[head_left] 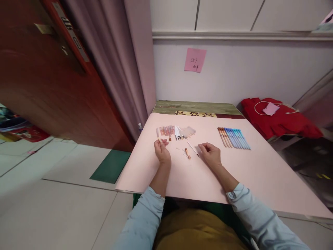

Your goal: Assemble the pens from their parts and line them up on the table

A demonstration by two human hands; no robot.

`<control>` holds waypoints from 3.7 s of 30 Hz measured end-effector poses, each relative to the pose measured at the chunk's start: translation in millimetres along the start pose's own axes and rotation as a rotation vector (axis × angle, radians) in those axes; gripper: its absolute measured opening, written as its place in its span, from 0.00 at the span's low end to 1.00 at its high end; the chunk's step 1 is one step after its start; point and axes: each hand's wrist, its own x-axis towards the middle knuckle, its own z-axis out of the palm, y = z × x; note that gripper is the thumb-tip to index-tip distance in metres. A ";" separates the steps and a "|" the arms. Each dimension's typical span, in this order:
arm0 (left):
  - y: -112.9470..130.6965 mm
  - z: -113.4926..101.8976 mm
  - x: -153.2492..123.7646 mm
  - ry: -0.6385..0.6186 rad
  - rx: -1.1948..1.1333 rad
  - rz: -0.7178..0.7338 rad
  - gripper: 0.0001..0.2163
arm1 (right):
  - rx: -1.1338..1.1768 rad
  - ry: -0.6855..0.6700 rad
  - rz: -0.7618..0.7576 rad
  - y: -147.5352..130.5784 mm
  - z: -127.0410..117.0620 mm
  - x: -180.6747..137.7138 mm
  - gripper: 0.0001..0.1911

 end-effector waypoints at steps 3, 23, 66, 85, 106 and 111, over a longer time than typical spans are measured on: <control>0.4 0.0 -0.7 0.005 0.005 -0.005 0.13 | -0.175 -0.119 -0.280 -8.3 0.9 -9.8 0.15; 1.3 0.8 -2.1 -0.038 0.006 -0.026 0.13 | -0.570 -0.224 -0.356 -14.0 8.0 -20.3 0.12; 18.0 -0.4 -16.7 -0.272 0.233 0.022 0.06 | 0.376 -0.031 0.166 -35.0 33.3 20.2 0.13; 33.4 3.8 -24.1 -0.629 0.607 0.494 0.07 | 0.336 -0.216 0.011 -39.4 34.5 10.3 0.08; 33.3 3.3 -26.2 -0.660 0.661 0.572 0.08 | -0.030 -0.122 -0.363 -33.9 34.6 7.5 0.07; 29.5 1.9 -24.0 -0.573 0.593 0.437 0.07 | 0.008 -0.065 -0.269 -34.1 31.2 9.9 0.04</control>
